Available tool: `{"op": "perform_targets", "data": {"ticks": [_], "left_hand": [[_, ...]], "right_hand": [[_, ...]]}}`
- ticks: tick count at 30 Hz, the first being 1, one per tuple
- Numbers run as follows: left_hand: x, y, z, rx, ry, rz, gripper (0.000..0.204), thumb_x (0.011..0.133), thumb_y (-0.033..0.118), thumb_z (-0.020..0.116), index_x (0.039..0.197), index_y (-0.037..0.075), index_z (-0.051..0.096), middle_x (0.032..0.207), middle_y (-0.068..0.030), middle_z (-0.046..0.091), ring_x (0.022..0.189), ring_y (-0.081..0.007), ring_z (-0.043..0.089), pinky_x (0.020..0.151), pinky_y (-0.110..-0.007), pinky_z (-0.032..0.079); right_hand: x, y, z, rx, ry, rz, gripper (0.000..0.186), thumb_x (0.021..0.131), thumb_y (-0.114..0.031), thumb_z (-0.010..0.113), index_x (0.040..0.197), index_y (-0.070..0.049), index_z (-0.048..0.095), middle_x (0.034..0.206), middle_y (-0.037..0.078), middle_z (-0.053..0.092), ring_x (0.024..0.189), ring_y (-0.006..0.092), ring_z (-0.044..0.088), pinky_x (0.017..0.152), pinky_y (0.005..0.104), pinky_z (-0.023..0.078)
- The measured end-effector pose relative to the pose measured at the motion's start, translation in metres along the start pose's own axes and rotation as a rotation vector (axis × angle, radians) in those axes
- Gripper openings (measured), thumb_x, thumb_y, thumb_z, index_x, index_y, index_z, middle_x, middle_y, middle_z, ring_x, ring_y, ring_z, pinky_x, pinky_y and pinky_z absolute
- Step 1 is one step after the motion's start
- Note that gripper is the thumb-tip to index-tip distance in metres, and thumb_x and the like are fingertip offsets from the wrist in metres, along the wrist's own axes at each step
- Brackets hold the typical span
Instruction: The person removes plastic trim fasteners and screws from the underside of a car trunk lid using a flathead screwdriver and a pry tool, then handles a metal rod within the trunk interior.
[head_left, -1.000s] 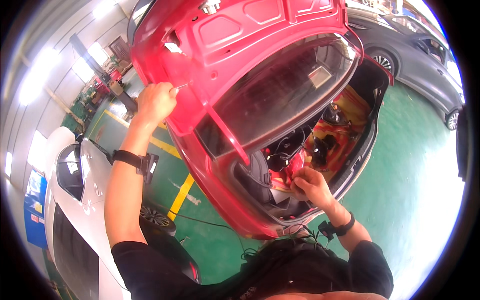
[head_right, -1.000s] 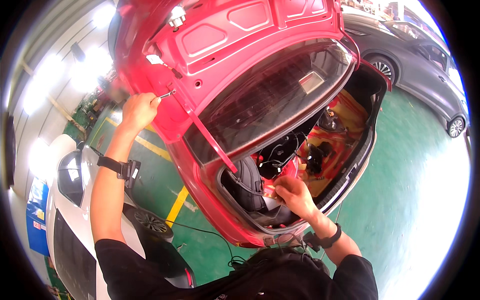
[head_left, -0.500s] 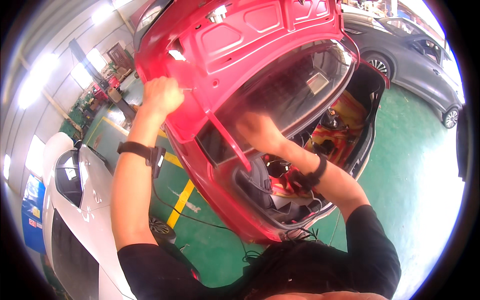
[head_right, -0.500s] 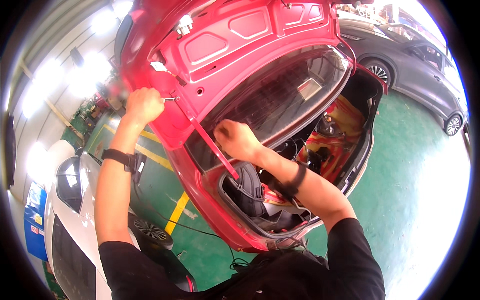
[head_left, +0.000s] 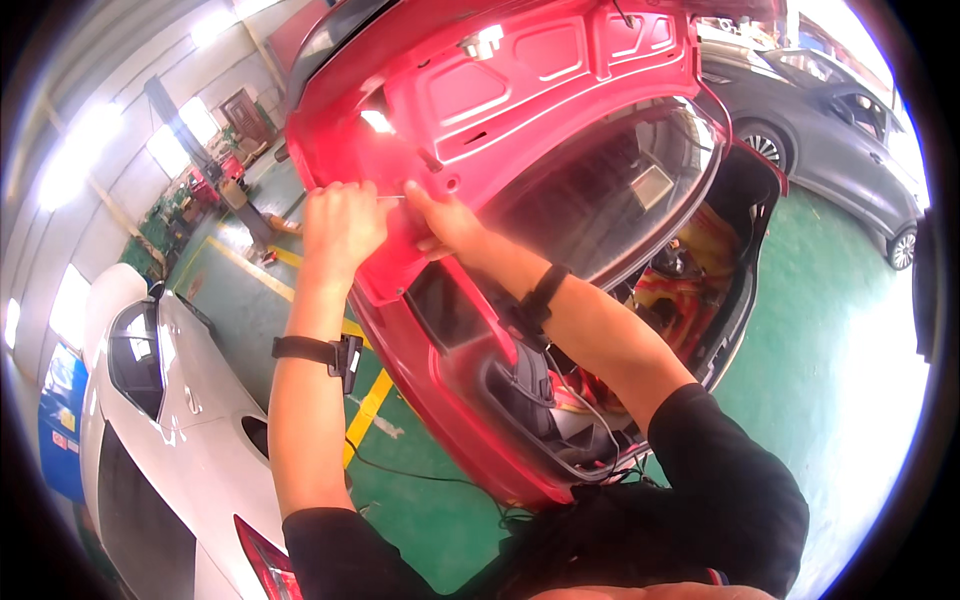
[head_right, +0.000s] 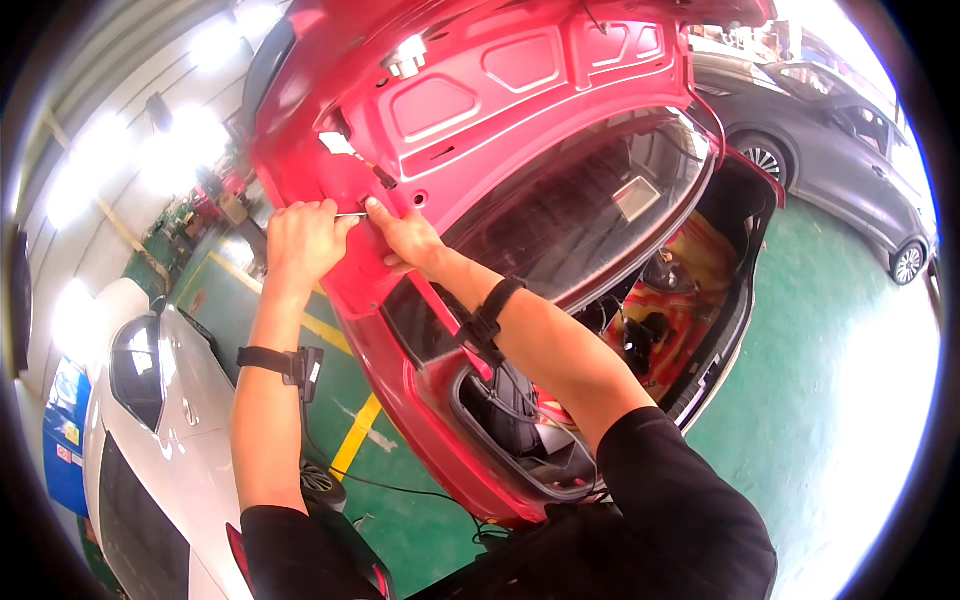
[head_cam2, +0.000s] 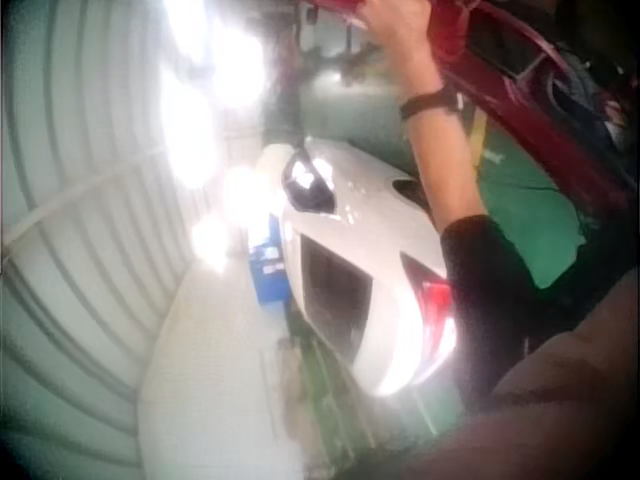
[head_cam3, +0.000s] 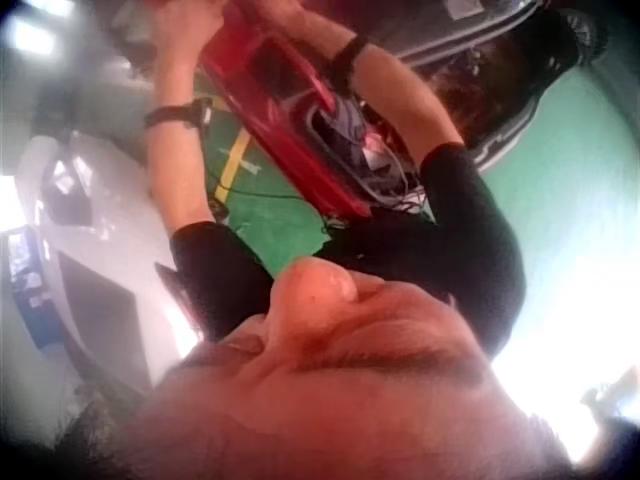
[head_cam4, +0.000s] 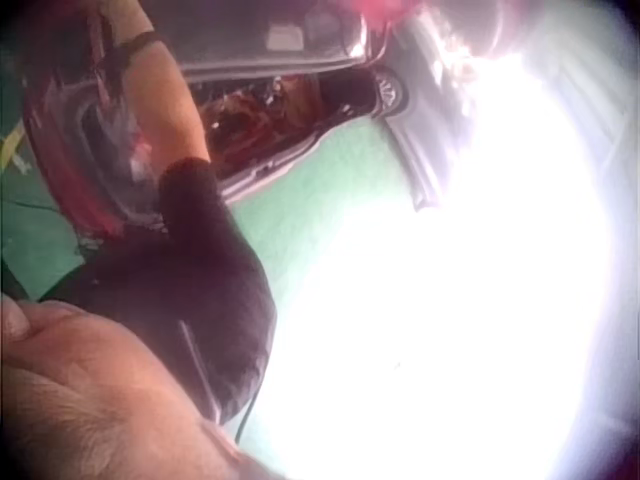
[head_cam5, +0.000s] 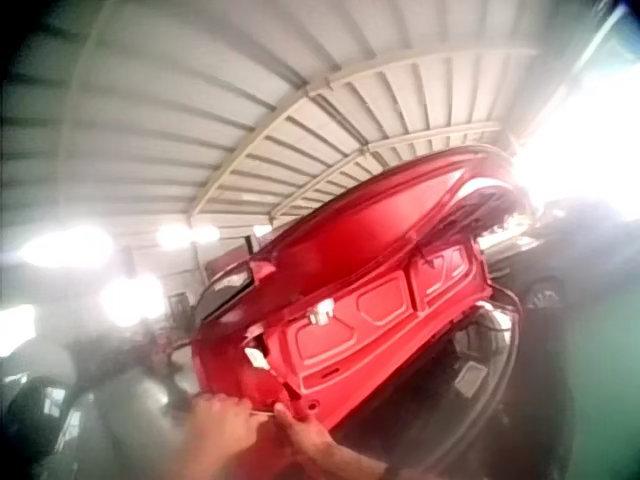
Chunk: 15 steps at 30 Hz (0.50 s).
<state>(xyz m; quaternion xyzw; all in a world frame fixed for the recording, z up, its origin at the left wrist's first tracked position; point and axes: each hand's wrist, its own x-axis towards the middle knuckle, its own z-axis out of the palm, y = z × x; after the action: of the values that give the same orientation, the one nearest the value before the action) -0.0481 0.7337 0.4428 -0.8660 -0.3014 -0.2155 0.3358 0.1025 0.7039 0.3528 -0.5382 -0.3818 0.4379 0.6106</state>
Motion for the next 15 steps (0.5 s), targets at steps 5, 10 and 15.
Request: {"op": "perform_targets", "data": {"ticks": [5,10,15], "left_hand": [[-0.004,0.001,0.007,0.038,0.083,0.027,0.032,0.087,0.038,0.068,0.078,0.007,0.067,0.071,-0.0092,0.068,0.074,-0.0265,0.069,0.070,-0.043,0.051],[-0.005,0.001,0.009,0.063,0.161,0.050,0.031,0.086,0.038,0.069,0.076,0.009,0.065,0.070,-0.0076,0.067,0.071,-0.0253,0.067,0.069,-0.041,0.051],[-0.007,0.000,0.013,0.078,0.180,0.055,0.030,0.085,0.037,0.070,0.075,0.009,0.064,0.069,-0.0071,0.067,0.070,-0.0253,0.067,0.068,-0.041,0.051]], "right_hand": [[0.005,0.005,0.002,-0.055,0.081,-0.073,0.077,0.089,-0.068,0.058,0.113,0.005,0.058,0.092,0.019,0.069,0.074,0.0284,0.071,0.064,0.0402,0.058],[0.015,0.015,0.006,-0.155,0.188,-0.262,0.066,0.093,-0.063,0.057,0.098,0.003,0.061,0.078,0.019,0.067,0.071,0.0291,0.069,0.065,0.0404,0.053],[0.014,0.017,0.009,-0.122,0.196,-0.363,0.053,0.096,-0.050,0.060,0.094,0.002,0.062,0.078,0.020,0.066,0.075,0.0338,0.066,0.069,0.0420,0.049]]}}
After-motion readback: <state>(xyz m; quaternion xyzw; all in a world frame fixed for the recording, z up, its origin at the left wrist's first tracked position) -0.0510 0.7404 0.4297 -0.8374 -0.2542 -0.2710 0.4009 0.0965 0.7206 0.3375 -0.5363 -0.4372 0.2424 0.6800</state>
